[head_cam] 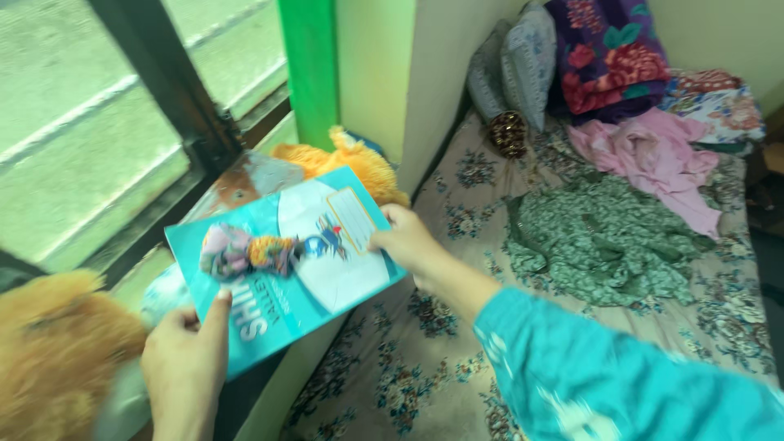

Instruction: The person opens a window, then moves several items including a tin, stuffed toys, a globe, a green bat, and a book onto the windowsill. They then walk to a door, open it, and close it. Finally, they open another window in a different room.

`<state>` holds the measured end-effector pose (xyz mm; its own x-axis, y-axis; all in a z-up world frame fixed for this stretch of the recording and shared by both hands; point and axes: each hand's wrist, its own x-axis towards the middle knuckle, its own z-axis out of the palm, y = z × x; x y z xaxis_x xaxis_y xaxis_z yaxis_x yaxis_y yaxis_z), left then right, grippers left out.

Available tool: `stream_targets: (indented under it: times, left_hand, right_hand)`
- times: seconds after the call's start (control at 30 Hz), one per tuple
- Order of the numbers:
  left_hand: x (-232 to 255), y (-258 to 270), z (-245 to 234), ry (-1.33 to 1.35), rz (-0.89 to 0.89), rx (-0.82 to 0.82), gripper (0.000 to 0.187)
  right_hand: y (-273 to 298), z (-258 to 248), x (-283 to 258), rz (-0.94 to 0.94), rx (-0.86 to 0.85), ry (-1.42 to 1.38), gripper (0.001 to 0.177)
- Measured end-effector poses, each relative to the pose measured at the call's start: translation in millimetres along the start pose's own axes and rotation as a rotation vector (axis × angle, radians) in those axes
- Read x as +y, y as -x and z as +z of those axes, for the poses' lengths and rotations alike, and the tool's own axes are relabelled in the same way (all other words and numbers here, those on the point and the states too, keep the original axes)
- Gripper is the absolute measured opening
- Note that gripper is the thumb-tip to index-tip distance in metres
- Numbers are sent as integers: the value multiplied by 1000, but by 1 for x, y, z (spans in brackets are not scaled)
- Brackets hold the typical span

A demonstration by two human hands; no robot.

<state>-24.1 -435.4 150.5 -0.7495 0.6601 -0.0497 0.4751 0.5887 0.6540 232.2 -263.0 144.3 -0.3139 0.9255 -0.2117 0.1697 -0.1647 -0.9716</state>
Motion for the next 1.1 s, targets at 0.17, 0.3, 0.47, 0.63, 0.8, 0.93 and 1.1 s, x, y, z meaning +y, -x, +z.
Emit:
stream_targets:
  times: [0.17, 0.3, 0.47, 0.63, 0.8, 0.93, 1.1]
  left_hand:
    - [7, -27, -27, -94, 58, 73, 62]
    - [20, -39, -45, -207, -14, 6, 58]
    - [29, -47, -45, -187, -59, 10, 59]
    - [31, -57, -37, -288, 1, 45, 68]
    - [28, -56, -28, -279, 2, -29, 83]
    - [26, -47, -15, -117, 103, 18, 113]
    - [14, -26, -8, 115, 339, 105, 135]
  right_hand:
    - [-58, 36, -25, -43, -55, 147, 34]
    - [-99, 55, -43, -59, -99, 241, 33]
    - [-128, 73, -51, -76, -117, 367, 43]
    - [-151, 85, -54, -135, -73, 448, 41]
    - [-174, 89, -51, -257, 59, 671, 40]
    - [-182, 88, -43, -350, 115, 680, 40]
    - [-181, 90, -35, -319, 145, 571, 33]
